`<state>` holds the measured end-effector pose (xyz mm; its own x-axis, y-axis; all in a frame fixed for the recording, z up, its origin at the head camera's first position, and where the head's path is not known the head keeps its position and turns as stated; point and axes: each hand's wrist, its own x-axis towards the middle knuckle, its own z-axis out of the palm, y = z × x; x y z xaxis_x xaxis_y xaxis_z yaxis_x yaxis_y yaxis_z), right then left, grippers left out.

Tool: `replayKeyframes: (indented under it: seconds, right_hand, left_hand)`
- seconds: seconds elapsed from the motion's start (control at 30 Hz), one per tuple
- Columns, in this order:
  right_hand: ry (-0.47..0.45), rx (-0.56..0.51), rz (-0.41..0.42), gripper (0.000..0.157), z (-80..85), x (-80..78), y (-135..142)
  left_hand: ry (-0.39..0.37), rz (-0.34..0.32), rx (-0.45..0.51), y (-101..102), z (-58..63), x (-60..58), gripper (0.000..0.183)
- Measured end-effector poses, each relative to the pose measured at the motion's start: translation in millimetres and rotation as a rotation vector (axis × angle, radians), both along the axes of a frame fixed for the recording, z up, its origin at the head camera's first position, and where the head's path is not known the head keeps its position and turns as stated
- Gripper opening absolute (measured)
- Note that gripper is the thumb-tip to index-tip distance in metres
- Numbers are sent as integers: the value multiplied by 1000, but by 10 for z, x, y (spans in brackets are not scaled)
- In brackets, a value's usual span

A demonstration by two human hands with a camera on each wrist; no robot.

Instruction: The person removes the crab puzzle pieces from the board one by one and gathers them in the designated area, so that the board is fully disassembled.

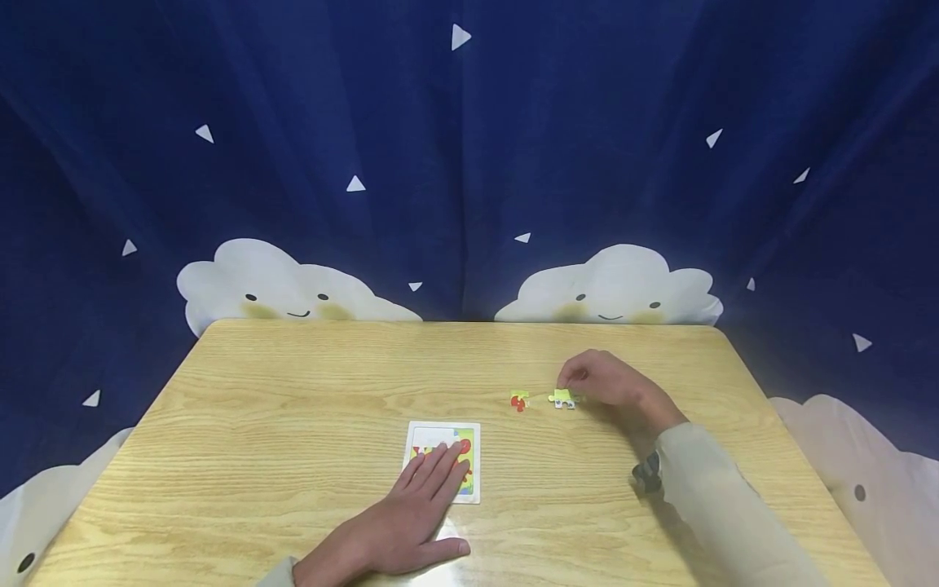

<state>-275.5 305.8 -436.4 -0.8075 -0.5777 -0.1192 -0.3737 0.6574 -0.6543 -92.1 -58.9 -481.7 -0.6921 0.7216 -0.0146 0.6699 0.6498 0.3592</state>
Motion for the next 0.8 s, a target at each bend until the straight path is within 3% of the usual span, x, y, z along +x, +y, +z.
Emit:
replayKeyframes:
  seconds: [0.8]
  right_hand:
    - [-17, 18, -106, 17, -163, 7, 0]
  left_hand:
    - [-1, -4, -4, 0, 23, 5, 91]
